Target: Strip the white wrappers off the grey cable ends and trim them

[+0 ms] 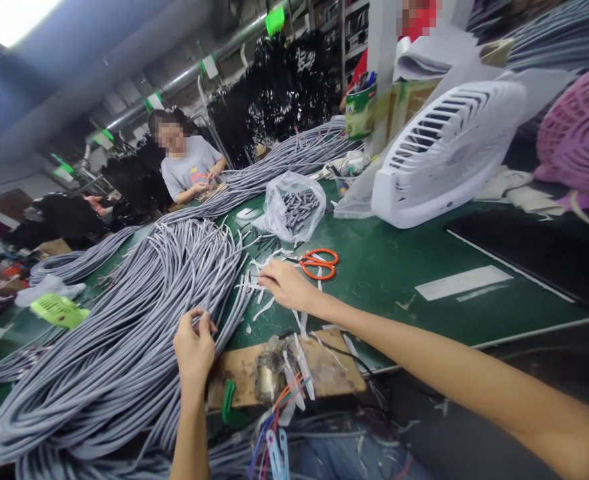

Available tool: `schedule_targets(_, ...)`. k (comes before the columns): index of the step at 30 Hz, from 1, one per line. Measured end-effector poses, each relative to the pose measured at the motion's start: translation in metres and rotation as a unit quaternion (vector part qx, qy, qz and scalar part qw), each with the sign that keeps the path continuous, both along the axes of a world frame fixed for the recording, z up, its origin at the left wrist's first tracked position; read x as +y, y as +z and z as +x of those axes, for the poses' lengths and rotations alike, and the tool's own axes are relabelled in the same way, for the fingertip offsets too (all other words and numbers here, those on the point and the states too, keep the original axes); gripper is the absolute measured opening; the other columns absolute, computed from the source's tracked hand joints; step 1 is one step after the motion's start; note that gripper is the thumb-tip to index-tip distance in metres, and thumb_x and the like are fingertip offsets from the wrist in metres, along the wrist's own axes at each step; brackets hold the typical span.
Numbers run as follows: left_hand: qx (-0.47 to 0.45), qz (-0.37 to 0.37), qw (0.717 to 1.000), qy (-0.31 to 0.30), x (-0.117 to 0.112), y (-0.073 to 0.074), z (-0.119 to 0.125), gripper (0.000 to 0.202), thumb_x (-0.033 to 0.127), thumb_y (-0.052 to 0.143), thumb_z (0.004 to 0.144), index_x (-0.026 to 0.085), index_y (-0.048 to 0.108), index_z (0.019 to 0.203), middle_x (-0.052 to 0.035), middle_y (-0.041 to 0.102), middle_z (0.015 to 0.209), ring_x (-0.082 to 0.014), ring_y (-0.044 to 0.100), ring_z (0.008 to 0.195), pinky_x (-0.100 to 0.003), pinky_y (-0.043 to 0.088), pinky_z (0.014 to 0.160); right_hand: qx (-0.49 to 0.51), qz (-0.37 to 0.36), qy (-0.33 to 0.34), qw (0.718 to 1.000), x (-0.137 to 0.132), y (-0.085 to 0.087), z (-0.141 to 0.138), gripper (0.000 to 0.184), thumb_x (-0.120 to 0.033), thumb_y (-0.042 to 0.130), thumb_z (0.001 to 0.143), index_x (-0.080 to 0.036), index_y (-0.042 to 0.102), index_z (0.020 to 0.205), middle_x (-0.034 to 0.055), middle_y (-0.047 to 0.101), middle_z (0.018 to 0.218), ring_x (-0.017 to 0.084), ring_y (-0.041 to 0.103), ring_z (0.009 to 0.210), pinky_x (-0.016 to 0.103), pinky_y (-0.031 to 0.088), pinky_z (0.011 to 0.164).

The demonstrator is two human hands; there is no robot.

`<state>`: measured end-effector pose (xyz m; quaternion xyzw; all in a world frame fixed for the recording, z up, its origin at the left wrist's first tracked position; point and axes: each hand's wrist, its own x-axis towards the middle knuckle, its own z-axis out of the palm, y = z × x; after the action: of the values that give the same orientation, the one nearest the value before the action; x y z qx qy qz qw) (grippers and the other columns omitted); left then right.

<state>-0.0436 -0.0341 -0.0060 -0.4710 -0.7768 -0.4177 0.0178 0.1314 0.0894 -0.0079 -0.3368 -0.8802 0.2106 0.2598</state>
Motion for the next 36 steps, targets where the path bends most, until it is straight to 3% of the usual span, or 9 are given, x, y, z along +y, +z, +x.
schedule_targets(4, -0.216, -0.055, 0.961, -0.164, 0.013, 0.023, 0.013, 0.029, 0.041, 0.063, 0.062, 0.014, 0.058, 0.072, 0.0042, 0.050, 0.050, -0.0079, 0.043, 0.042, -0.020, 0.033, 0.041, 0.206, -0.145, 0.062, 0.966, -0.006, 0.006, -0.004, 0.029, -0.036, 0.054, 0.083, -0.012, 0.069, 0.079, -0.0032, 0.052, 0.053, 0.006, 0.041, 0.048, 0.017, 0.030, 0.048)
schedule_targets(6, -0.255, -0.087, 0.940, -0.207, 0.023, 0.032, 0.021, 0.027, 0.037, 0.067, 0.059, 0.012, 0.060, 0.069, 0.0032, 0.052, 0.048, -0.0078, 0.045, 0.042, -0.019, 0.034, 0.041, 0.264, -0.189, 0.063, 0.944, -0.006, 0.006, -0.004, 0.034, -0.038, 0.054, 0.081, -0.010, 0.068, 0.067, -0.0034, 0.050, 0.048, 0.006, 0.039, 0.045, 0.018, 0.028, 0.045)
schedule_targets(9, -0.264, -0.110, 0.929, -0.235, 0.034, 0.035, 0.028, 0.023, 0.033, 0.068, 0.057, 0.011, 0.062, 0.064, 0.0014, 0.055, 0.045, -0.0081, 0.046, 0.040, -0.019, 0.036, 0.041, 0.256, -0.205, 0.043, 0.944, -0.001, 0.002, -0.005, 0.037, -0.037, 0.059, 0.076, -0.011, 0.060, 0.049, -0.0051, 0.043, 0.040, 0.005, 0.034, 0.041, 0.018, 0.025, 0.043)
schedule_targets(14, -0.231, -0.079, 0.941, -0.235, 0.036, 0.012, 0.025, 0.022, 0.034, 0.065, 0.063, 0.012, 0.065, 0.069, 0.0001, 0.058, 0.048, -0.0106, 0.050, 0.042, -0.020, 0.040, 0.041, 0.247, -0.247, 0.006, 0.937, 0.002, -0.001, -0.014, 0.033, -0.032, 0.061, 0.074, -0.012, 0.057, 0.048, -0.0058, 0.044, 0.039, 0.005, 0.033, 0.040, 0.018, 0.024, 0.042)
schedule_targets(19, -0.090, -0.003, 0.979, -0.184, 0.034, -0.007, 0.024, 0.022, 0.031, 0.058, 0.072, 0.013, 0.071, 0.077, -0.0055, 0.069, 0.066, -0.0156, 0.061, 0.057, -0.026, 0.048, 0.057, 0.306, -0.193, -0.006, 0.932, -0.006, 0.002, -0.028, 0.026, -0.027, 0.061, 0.073, -0.013, 0.056, 0.051, -0.0035, 0.053, 0.047, 0.006, 0.041, 0.045, 0.019, 0.030, 0.046)
schedule_targets(23, -0.050, -0.007, 0.976, -0.210, 0.032, -0.008, 0.026, 0.025, 0.030, 0.054, 0.076, 0.013, 0.071, 0.076, -0.0049, 0.068, 0.061, -0.0146, 0.058, 0.051, -0.025, 0.045, 0.052, 0.330, -0.226, -0.015, 0.917, -0.010, -0.003, -0.035, 0.036, -0.039, 0.064, 0.070, -0.014, 0.051, 0.048, -0.0027, 0.052, 0.046, 0.007, 0.044, 0.045, 0.020, 0.032, 0.046)
schedule_targets(28, -0.108, -0.008, 0.976, -0.187, 0.032, -0.006, 0.025, 0.027, 0.033, 0.054, 0.075, 0.012, 0.071, 0.078, -0.0058, 0.070, 0.066, -0.0166, 0.061, 0.055, -0.025, 0.047, 0.053, 0.358, -0.315, 0.005, 0.879, -0.012, -0.008, -0.039, 0.043, -0.053, 0.066, 0.063, -0.016, 0.050, 0.050, -0.0016, 0.055, 0.048, 0.009, 0.050, 0.047, 0.020, 0.037, 0.048)
schedule_targets(32, -0.115, -0.036, 0.971, -0.207, 0.039, 0.004, 0.020, 0.028, 0.032, 0.056, 0.073, 0.011, 0.072, 0.081, -0.0081, 0.072, 0.074, -0.0181, 0.063, 0.061, -0.027, 0.048, 0.059, 0.371, -0.302, -0.046, 0.877, -0.009, -0.010, -0.037, 0.046, -0.056, 0.061, 0.067, -0.016, 0.049, 0.049, -0.0020, 0.053, 0.047, 0.007, 0.042, 0.042, 0.020, 0.033, 0.045)
schedule_targets(36, -0.097, -0.049, 0.969, -0.222, 0.047, 0.011, 0.012, 0.024, 0.030, 0.058, 0.069, 0.013, 0.073, 0.076, -0.0053, 0.069, 0.063, -0.0153, 0.059, 0.054, -0.025, 0.045, 0.053, 0.379, -0.275, -0.083, 0.880, -0.005, -0.013, -0.034, 0.038, -0.052, 0.058, 0.071, -0.015, 0.053, 0.061, -0.0034, 0.050, 0.049, 0.007, 0.042, 0.044, 0.020, 0.034, 0.046)
